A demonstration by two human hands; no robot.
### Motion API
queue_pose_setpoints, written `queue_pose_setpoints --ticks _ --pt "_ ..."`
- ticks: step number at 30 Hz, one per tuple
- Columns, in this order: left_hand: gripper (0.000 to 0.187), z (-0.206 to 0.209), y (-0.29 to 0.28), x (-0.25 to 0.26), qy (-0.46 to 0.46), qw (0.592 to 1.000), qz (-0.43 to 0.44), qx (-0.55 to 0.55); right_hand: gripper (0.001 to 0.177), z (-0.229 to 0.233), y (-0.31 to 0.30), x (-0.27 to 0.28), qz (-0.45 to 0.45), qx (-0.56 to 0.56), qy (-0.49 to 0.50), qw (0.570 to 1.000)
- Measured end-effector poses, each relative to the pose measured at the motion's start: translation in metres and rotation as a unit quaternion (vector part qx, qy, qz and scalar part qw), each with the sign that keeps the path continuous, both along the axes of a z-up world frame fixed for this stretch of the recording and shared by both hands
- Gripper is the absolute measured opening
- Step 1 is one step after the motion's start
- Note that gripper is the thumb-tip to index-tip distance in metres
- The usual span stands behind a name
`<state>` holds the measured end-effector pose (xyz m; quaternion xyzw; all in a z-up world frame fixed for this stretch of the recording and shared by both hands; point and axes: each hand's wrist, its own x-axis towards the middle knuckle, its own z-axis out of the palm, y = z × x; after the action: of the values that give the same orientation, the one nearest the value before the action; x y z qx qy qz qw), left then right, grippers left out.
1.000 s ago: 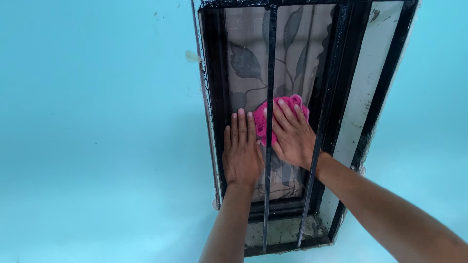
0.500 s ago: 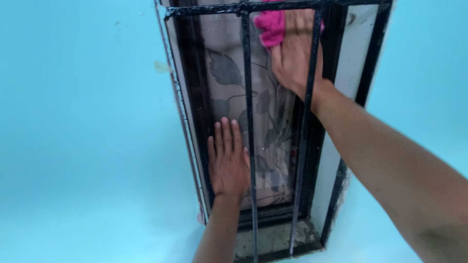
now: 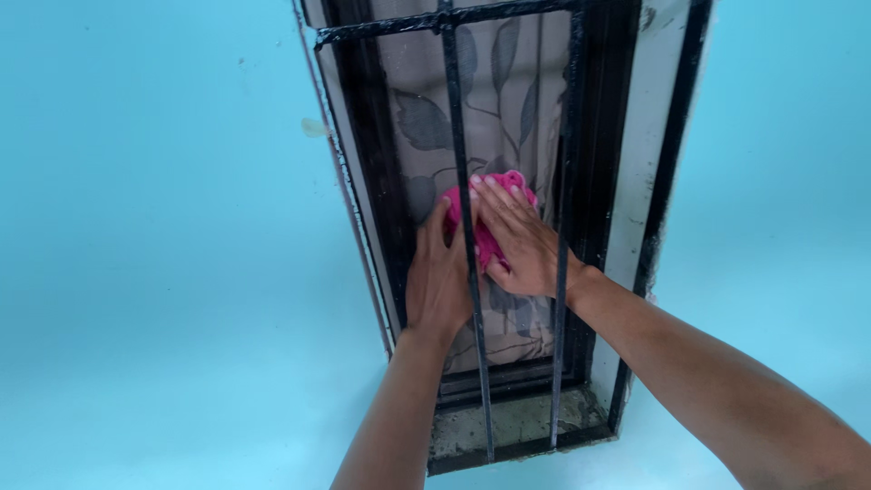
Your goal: The person wipes a small window pane and its black metal frame with a pink cloth, then squats to rinse and wring the cloth in an orange bucket of water before continuing to wipe the glass.
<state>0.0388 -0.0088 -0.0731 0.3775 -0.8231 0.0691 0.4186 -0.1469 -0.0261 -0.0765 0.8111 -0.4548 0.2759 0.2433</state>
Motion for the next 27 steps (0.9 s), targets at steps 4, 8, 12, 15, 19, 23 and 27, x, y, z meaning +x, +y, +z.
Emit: queue_pose_setpoints --ticks 4,8,12,15,19,23,27 --pt "0.069 0.014 -0.002 -0.007 0.025 0.998 -0.035 0.041 0.086 0.003 0.003 -0.006 0.044 -0.032 -0.033 0.998" --pt "0.065 0.011 -0.012 -0.011 -0.002 0.998 0.036 0.042 0.068 0.008 0.007 -0.002 0.028 -0.033 -0.025 0.999" --pt "0.042 0.011 -0.014 -0.004 -0.001 0.996 0.084 -0.03 0.069 0.012 0.013 -0.003 0.029 -0.104 0.024 0.994" --pt "0.036 0.02 -0.011 0.008 0.007 0.993 0.113 -0.041 0.062 0.013 0.015 -0.009 -0.016 -0.144 0.092 0.985" --pt "0.061 0.017 -0.005 0.003 -0.07 0.983 0.171 -0.023 0.065 0.019 -0.002 0.001 -0.112 -0.13 0.144 0.975" --pt "0.074 -0.006 -0.016 -0.012 -0.023 0.981 0.146 -0.126 0.072 0.026 -0.009 0.007 -0.102 -0.094 0.113 0.984" --pt "0.08 -0.019 -0.032 -0.025 0.005 0.978 0.125 -0.169 0.066 0.034 -0.009 0.0 -0.079 -0.103 0.122 0.984"
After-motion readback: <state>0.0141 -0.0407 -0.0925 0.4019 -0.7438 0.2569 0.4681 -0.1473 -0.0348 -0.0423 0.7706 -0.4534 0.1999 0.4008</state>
